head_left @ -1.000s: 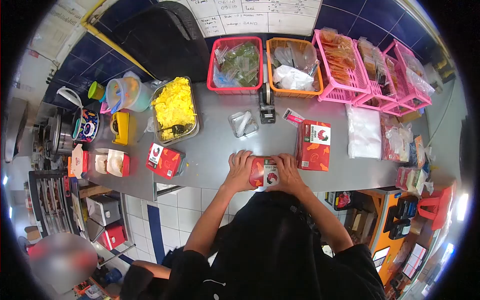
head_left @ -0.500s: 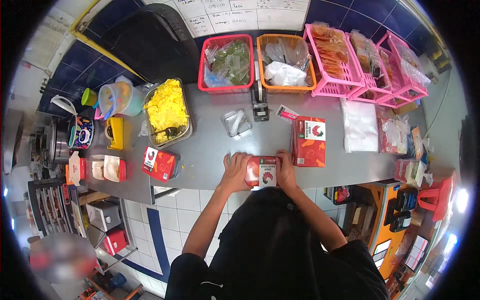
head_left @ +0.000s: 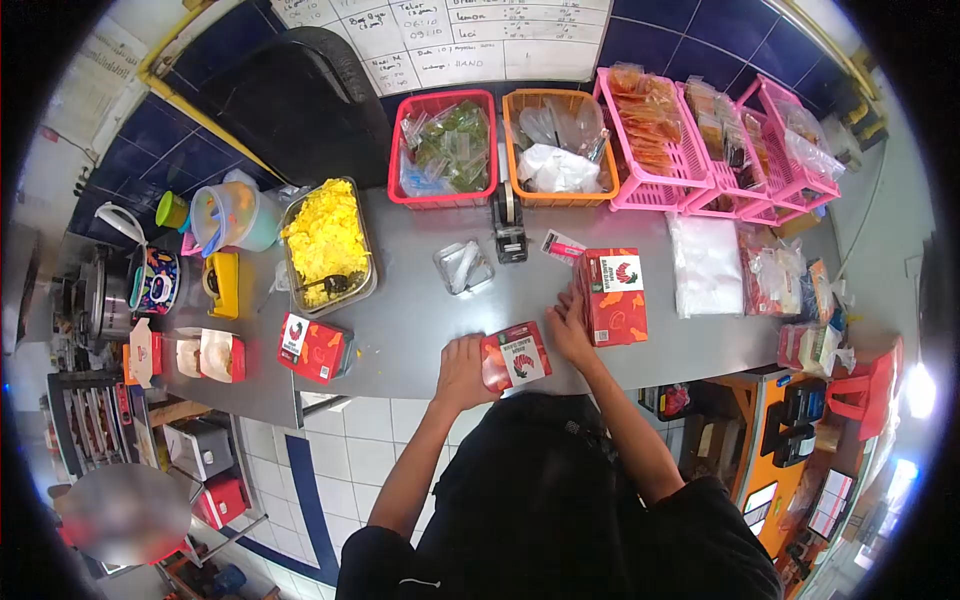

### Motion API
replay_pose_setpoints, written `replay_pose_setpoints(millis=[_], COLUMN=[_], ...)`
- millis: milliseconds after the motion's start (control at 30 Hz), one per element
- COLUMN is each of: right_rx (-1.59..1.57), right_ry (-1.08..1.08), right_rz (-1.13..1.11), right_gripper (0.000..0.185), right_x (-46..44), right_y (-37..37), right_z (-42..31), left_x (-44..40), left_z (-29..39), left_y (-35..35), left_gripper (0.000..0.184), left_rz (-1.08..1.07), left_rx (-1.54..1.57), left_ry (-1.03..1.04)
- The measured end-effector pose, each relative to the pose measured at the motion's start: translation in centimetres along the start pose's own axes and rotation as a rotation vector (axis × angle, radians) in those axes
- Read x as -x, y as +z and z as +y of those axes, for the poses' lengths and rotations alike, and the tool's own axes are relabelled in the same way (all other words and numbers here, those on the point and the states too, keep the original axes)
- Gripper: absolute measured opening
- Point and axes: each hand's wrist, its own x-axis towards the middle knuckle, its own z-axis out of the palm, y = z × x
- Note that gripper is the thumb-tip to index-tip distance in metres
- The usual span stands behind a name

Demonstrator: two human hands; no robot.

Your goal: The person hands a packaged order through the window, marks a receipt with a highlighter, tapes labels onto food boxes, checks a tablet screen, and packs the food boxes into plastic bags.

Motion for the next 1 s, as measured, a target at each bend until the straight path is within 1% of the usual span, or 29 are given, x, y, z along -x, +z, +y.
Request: replay_pose_setpoints(millis=[33,67,133,167,233,267,300,367,400,467,533,567,633,667,733,767,833,867,933,967,1000], right_rx=[-0.043,-0.037,0.090,0.091,0.114,0.021,0.016,0.136,0.129,-0.163,-0.488,-0.497,-0.237,-0.240,-0.447,-0.441,-0.628,-0.621,-0.152,-0.155,0.033], right_ry=[0.101,0.099,0.076,0.073,-0.097,0.002,-0.001,0.043,0.014,0.212,0.310,0.310,0.330,0.326,0.421,0.418,0.222,0.221,0.003,0.011,0.142], right_rz=[0.087,0.086,0.065,0.068,0.117,0.172,0.167,0.173,0.165,-0.045,0.005,0.007,-0.030,-0.030,-0.062,-0.068,-0.099,-0.111,-0.041,-0.038,0.031], right_gripper=[0.068,0.068,0.081,0.081,0.084,0.074,0.074,0.056,0.044,0.041,0.036,0.036,0.028,0.028,0.026,0.026,0.019,0.019,0.016,0.016,0.014], right_x=[-0.1,-0.1,0.3,-0.1,-1.1,-1.1,-1.6,-3.5,-4.2,-6.3,-8.4,-9.8,-12.6,-13.1,-14.1,-14.1,-13.3,-12.4,-10.9,-10.9,-11.3], right_y=[-0.4,-1.1,-2.5,-3.3,-4.9,-5.3,-5.5,-5.8,-4.8,-2.3,1.5,2.5,4.0,4.1,3.9,4.0,4.4,4.6,5.0,5.3,5.6], right_z=[-0.6,-1.4,-2.4,-1.6,0.7,0.7,0.8,0.9,-0.8,-5.1,-7.9,-8.3,-8.3,-8.1,-7.6,-6.8,-4.8,-4.3,-3.4,-3.6,-3.8], left_x=[-0.1,-0.2,-0.1,-0.3,-0.2,-0.1,-0.1,-0.1,-0.1,-0.3,-0.4,-0.4,-0.4,-0.5,-0.5,-0.5,-0.4,-0.4,-0.6,-0.4,-0.5], left_z=[-0.1,-0.1,0.0,0.0,-0.1,-0.1,-0.1,-0.1,-0.1,0.1,0.3,0.4,0.3,0.5,0.6,0.7,0.6,0.5,0.4,0.5,0.5], left_y=[0.1,0.1,0.0,0.1,0.1,0.1,0.1,0.0,0.0,-0.1,-0.5,-0.4,-0.2,-0.3,-0.5,-0.6,-0.7,-0.8,-0.8,-0.8,-0.8], left_gripper=[0.103,0.103,0.103,0.103,0.105,0.105,0.105,0.106,0.107,0.108,0.109,0.109,0.109,0.108,0.110,0.113,0.113,0.112,0.112,0.112,0.112], left_rz=[0.004,0.008,-0.007,-0.004,-0.015,-0.011,-0.003,0.004,-0.018,-0.048,-0.063,-0.067,-0.054,-0.056,-0.073,-0.094,-0.073,-0.060,-0.058,-0.072,-0.082], left_rx=[0.004,0.009,-0.005,-0.004,-0.032,-0.037,-0.021,-0.012,-0.009,-0.013,0.020,0.012,-0.011,0.003,-0.001,-0.002,0.022,0.037,0.028,0.017,0.015], left_ry=[-0.018,-0.017,-0.028,-0.024,-0.033,-0.038,-0.022,-0.006,-0.014,-0.013,-0.040,-0.038,-0.040,-0.045,-0.056,-0.070,-0.059,-0.039,-0.053,-0.059,-0.056])
